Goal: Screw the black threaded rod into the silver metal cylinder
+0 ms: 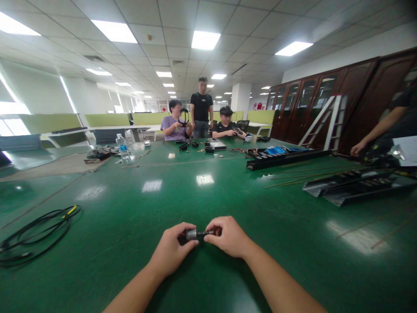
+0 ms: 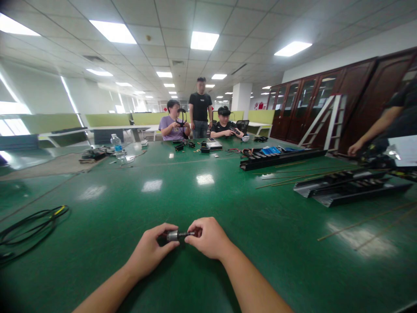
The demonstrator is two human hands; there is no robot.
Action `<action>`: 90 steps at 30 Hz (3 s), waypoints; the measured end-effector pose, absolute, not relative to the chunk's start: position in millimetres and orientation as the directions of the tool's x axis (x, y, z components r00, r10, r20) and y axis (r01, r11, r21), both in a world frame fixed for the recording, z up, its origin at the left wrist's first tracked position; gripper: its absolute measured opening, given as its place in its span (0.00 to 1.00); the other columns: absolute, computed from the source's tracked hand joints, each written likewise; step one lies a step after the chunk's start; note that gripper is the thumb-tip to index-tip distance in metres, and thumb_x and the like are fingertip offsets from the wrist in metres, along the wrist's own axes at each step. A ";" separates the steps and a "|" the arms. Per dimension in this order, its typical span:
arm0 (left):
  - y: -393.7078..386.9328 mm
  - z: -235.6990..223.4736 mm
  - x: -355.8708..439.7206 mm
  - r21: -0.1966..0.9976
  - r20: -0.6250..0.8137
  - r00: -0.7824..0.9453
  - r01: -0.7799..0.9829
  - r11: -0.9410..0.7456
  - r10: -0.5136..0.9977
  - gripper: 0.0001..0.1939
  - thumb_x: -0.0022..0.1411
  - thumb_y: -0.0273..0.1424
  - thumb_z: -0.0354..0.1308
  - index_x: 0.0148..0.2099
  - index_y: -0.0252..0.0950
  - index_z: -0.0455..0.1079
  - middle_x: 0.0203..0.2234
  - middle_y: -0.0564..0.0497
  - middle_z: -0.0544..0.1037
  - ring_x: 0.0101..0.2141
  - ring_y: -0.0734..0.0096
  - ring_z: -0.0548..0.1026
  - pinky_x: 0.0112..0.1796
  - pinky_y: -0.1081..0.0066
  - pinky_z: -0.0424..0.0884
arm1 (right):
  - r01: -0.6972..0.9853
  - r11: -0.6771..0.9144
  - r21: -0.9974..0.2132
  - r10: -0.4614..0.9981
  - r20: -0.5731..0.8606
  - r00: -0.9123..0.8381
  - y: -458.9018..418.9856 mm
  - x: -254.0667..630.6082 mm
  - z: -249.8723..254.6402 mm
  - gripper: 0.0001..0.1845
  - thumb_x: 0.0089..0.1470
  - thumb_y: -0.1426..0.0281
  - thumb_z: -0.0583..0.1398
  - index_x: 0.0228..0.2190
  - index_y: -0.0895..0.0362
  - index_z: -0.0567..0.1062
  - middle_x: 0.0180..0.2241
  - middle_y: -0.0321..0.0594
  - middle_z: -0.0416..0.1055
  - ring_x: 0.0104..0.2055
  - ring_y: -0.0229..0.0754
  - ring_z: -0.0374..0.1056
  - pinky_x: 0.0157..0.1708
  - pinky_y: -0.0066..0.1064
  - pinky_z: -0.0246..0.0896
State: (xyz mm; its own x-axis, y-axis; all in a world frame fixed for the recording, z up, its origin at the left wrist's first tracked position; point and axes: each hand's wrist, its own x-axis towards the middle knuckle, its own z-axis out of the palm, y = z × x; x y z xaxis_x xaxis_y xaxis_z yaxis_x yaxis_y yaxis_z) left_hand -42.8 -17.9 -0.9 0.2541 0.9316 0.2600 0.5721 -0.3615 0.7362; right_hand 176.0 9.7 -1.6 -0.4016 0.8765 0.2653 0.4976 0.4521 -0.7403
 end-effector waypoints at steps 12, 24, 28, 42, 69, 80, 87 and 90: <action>-17.1 -3.2 -44.4 0.718 0.301 0.247 0.577 -0.390 0.921 0.14 0.55 0.30 0.64 0.46 0.41 0.75 0.40 0.50 0.80 0.41 0.62 0.76 0.44 0.66 0.71 | 0.509 0.447 -0.735 0.879 0.258 -0.400 11.5 177.1 -3.2 0.07 0.47 0.68 0.65 0.30 0.57 0.81 0.25 0.37 0.75 0.26 0.38 0.68 0.28 0.27 0.58; -16.2 -5.0 -44.8 0.711 0.312 0.236 0.585 -0.390 0.920 0.14 0.56 0.31 0.64 0.46 0.41 0.75 0.40 0.49 0.80 0.40 0.62 0.76 0.44 0.65 0.72 | 0.513 0.444 -0.735 0.881 0.253 -0.400 11.1 177.6 -0.9 0.07 0.48 0.69 0.65 0.30 0.57 0.81 0.25 0.37 0.75 0.26 0.38 0.68 0.28 0.27 0.59; -16.0 -6.1 -45.5 0.709 0.316 0.231 0.587 -0.391 0.920 0.14 0.56 0.31 0.65 0.46 0.42 0.75 0.40 0.51 0.79 0.41 0.63 0.76 0.45 0.65 0.71 | 0.511 0.445 -0.735 0.881 0.255 -0.399 11.5 178.1 -1.8 0.07 0.48 0.68 0.65 0.30 0.57 0.81 0.25 0.37 0.75 0.26 0.38 0.68 0.28 0.27 0.59; -15.8 -6.9 -47.6 0.712 0.325 0.225 0.581 -0.394 0.919 0.14 0.56 0.30 0.66 0.46 0.43 0.75 0.40 0.53 0.80 0.40 0.65 0.76 0.44 0.67 0.71 | 0.506 0.447 -0.738 0.882 0.266 -0.390 9.6 177.2 1.0 0.06 0.48 0.69 0.64 0.30 0.57 0.81 0.24 0.37 0.75 0.26 0.38 0.67 0.27 0.27 0.58; -14.3 -6.8 -47.5 0.704 0.323 0.208 0.599 -0.382 0.923 0.14 0.55 0.31 0.66 0.46 0.43 0.75 0.40 0.53 0.80 0.41 0.64 0.76 0.44 0.66 0.71 | 0.509 0.453 -0.732 0.881 0.282 -0.380 12.8 180.7 -3.6 0.06 0.47 0.69 0.65 0.30 0.57 0.81 0.24 0.36 0.75 0.25 0.37 0.67 0.27 0.26 0.58; -14.1 -2.6 -48.0 0.700 0.291 0.228 0.611 -0.369 0.929 0.14 0.60 0.38 0.62 0.49 0.43 0.74 0.42 0.52 0.79 0.42 0.63 0.76 0.46 0.65 0.70 | 0.501 0.448 -0.740 0.884 0.283 -0.372 14.5 181.8 -3.6 0.06 0.48 0.68 0.65 0.30 0.57 0.81 0.24 0.36 0.74 0.25 0.36 0.67 0.26 0.26 0.58; -13.7 0.6 -47.4 0.713 0.275 0.224 0.605 -0.354 0.935 0.13 0.63 0.41 0.59 0.48 0.42 0.74 0.40 0.52 0.79 0.40 0.64 0.77 0.43 0.67 0.71 | 0.491 0.446 -0.748 0.884 0.285 -0.369 12.5 182.0 -1.4 0.07 0.48 0.68 0.65 0.30 0.57 0.81 0.24 0.36 0.75 0.25 0.36 0.67 0.26 0.26 0.58; -13.7 1.6 -47.5 0.719 0.275 0.220 0.599 -0.352 0.936 0.14 0.63 0.40 0.59 0.47 0.41 0.74 0.40 0.52 0.79 0.40 0.64 0.77 0.43 0.67 0.71 | 0.496 0.449 -0.743 0.883 0.285 -0.372 12.5 181.8 -1.8 0.07 0.48 0.68 0.65 0.30 0.57 0.81 0.24 0.36 0.75 0.25 0.36 0.67 0.26 0.26 0.58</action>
